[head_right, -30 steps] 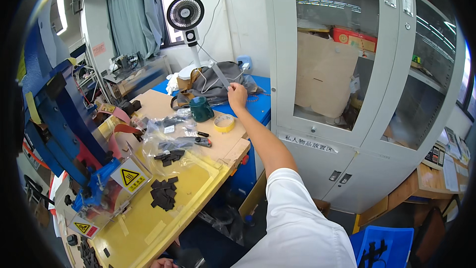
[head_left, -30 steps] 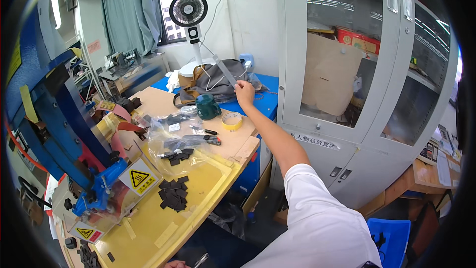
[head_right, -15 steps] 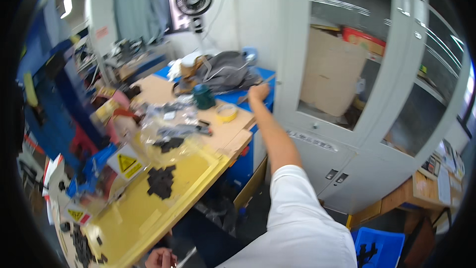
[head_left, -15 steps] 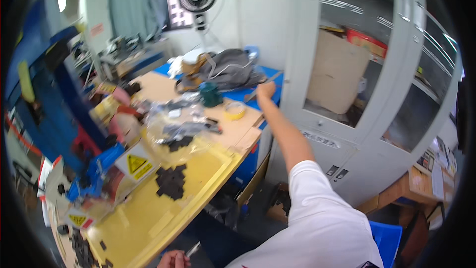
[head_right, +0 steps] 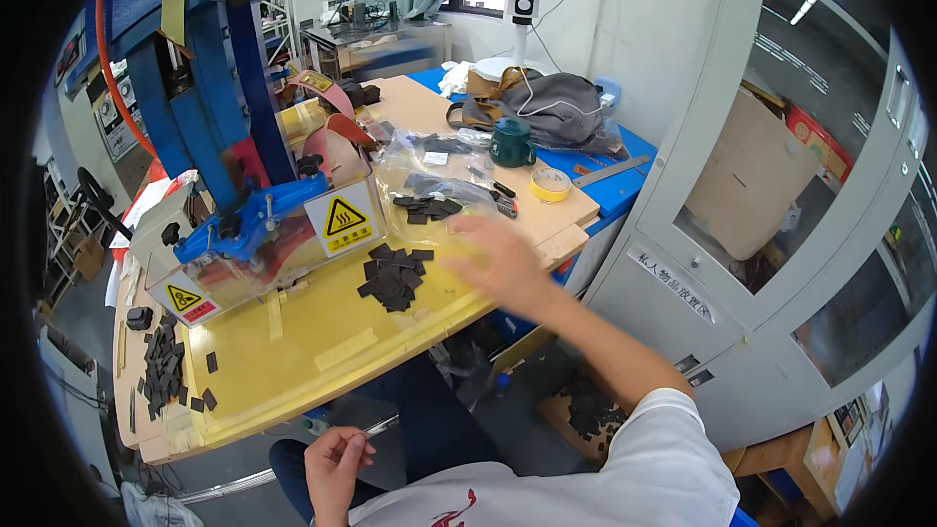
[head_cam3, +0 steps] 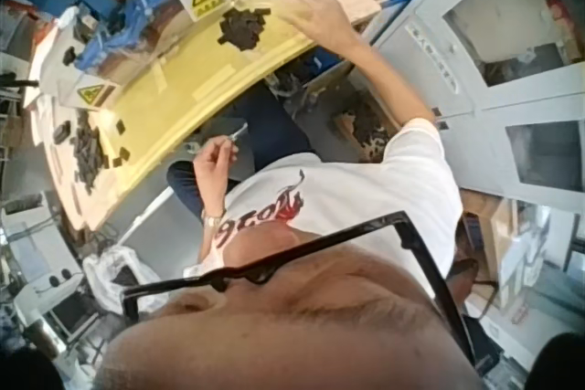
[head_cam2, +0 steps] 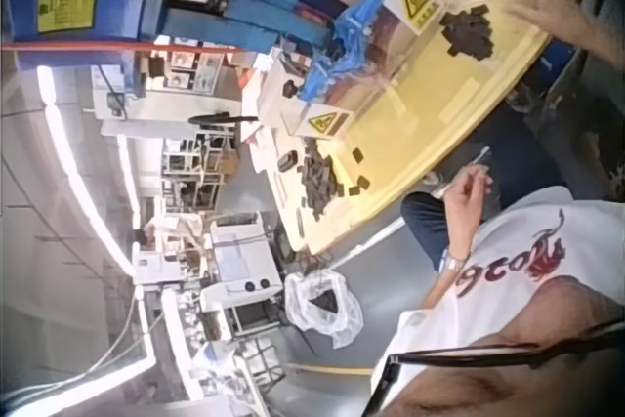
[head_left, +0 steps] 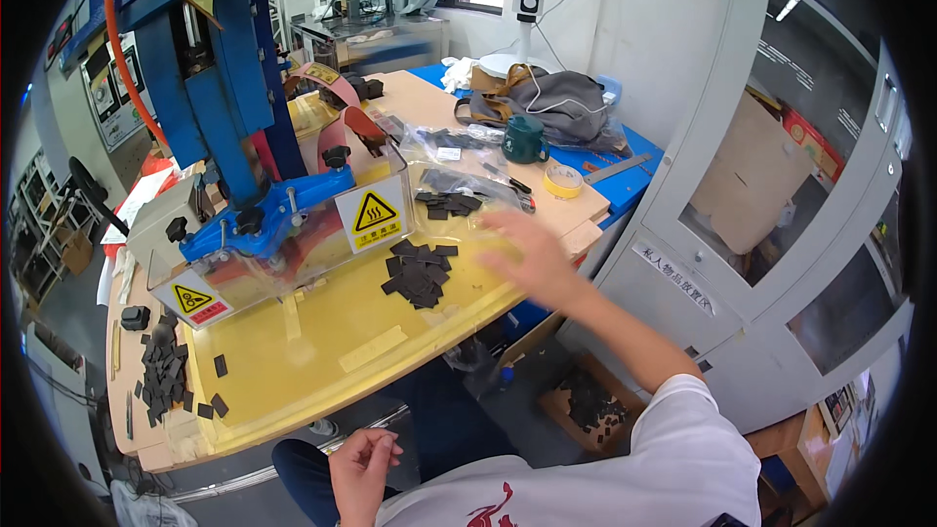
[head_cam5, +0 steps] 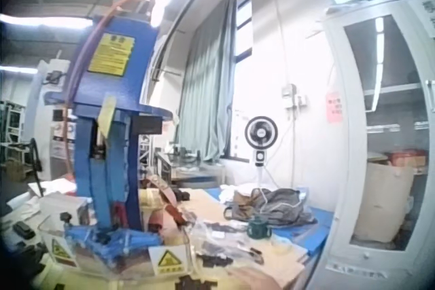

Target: The person positions small black pieces under a press machine to press them, holds and turns the pieces by hand, and measures them using a metal ruler.

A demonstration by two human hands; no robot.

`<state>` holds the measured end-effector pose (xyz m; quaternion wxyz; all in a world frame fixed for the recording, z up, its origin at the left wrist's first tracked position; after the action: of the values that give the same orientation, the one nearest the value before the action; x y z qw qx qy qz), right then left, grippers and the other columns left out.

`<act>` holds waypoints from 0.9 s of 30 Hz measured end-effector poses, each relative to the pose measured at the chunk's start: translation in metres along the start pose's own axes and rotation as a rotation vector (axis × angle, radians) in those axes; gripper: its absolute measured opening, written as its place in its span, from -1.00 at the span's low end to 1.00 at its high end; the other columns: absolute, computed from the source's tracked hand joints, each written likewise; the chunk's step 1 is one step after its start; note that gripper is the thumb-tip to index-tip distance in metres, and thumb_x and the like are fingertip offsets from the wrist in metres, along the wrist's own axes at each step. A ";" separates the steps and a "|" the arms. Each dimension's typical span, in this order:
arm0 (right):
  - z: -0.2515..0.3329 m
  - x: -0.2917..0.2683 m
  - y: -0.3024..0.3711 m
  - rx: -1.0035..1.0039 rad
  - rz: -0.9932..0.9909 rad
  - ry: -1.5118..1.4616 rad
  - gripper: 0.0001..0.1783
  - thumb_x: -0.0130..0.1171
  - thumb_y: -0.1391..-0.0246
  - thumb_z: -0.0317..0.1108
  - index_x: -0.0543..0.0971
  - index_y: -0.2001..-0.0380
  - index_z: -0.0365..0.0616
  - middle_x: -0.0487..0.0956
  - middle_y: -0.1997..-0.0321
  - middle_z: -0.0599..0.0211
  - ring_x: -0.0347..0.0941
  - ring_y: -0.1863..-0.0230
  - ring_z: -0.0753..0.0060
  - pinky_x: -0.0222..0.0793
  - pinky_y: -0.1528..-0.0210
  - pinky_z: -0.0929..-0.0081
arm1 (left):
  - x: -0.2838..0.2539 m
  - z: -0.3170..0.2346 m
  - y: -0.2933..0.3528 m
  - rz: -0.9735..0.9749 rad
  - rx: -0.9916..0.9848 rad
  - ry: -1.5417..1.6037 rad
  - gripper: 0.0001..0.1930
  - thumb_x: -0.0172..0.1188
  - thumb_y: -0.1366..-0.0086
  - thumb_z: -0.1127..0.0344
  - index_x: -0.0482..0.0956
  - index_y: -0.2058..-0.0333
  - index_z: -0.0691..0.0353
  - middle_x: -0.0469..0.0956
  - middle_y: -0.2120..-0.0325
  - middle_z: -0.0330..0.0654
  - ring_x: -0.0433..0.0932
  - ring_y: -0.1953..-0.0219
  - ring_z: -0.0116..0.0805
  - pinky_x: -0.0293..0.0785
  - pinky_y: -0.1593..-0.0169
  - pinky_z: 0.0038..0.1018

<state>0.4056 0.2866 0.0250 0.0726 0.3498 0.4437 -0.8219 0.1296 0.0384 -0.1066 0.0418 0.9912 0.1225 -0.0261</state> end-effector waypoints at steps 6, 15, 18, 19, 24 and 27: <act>0.052 0.104 -0.027 -0.288 0.214 0.106 -0.20 0.39 -0.27 0.20 0.56 -0.34 -0.17 0.50 -0.37 -0.02 0.41 -0.36 -0.12 0.31 -0.44 0.03 | 0.010 -0.013 0.016 0.066 0.035 -0.005 -0.87 0.24 -0.59 0.41 0.72 0.12 0.35 0.67 0.39 -0.33 0.57 0.37 -0.63 0.50 0.26 -0.63; 0.047 0.120 -0.034 -0.305 0.288 0.102 -0.45 0.35 -0.32 0.12 0.63 -0.05 -0.16 0.55 -0.09 0.10 0.50 -0.13 -0.06 0.47 -0.17 0.07 | -0.002 0.019 0.036 0.099 -0.007 0.062 -0.86 0.22 -0.59 0.43 0.70 0.10 0.37 0.67 0.37 -0.31 0.56 0.36 -0.59 0.50 0.24 -0.63; 0.051 0.120 -0.037 -0.310 0.330 0.009 -0.53 0.34 -0.33 0.05 0.61 0.02 -0.15 0.56 0.09 0.12 0.55 0.03 -0.07 0.51 0.02 0.07 | -0.002 0.019 0.038 0.117 -0.015 0.078 -0.87 0.21 -0.60 0.43 0.70 0.09 0.37 0.66 0.37 -0.31 0.56 0.35 -0.59 0.50 0.23 -0.62; 0.052 0.122 -0.038 -0.333 0.317 0.003 -0.60 0.35 -0.33 -0.03 0.62 0.05 -0.16 0.59 0.12 0.14 0.58 0.09 -0.05 0.54 0.07 0.11 | -0.002 0.020 0.039 0.118 -0.033 0.095 -0.86 0.21 -0.60 0.43 0.70 0.08 0.37 0.66 0.37 -0.30 0.57 0.35 -0.59 0.50 0.23 -0.62; 0.055 0.118 -0.041 -0.354 0.235 -0.057 -0.73 0.34 -0.31 -0.20 0.66 0.13 -0.20 0.65 0.19 0.10 0.63 0.17 -0.06 0.58 0.11 0.11 | -0.002 0.024 0.041 0.127 -0.060 0.101 -0.86 0.20 -0.60 0.43 0.70 0.09 0.37 0.67 0.38 -0.30 0.56 0.36 -0.59 0.50 0.24 -0.62; 0.046 0.107 -0.042 -0.242 0.174 -0.090 -0.77 0.36 -0.29 -0.28 0.66 0.17 -0.24 0.67 0.21 0.06 0.64 0.18 -0.07 0.58 0.12 0.11 | -0.006 0.028 0.043 0.120 -0.067 0.094 -0.86 0.21 -0.60 0.42 0.70 0.09 0.36 0.67 0.38 -0.30 0.56 0.36 -0.59 0.49 0.24 -0.62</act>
<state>0.2837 0.2961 0.0019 0.2049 0.3382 0.5038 -0.7680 0.1329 -0.0072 -0.1310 0.0709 0.9950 0.0655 0.0270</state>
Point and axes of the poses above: each hand's wrist, its own y-axis away from the middle knuckle, its own x-axis out of the palm, z = x × y, the point moved 9 cm from there along -y, towards the middle knuckle
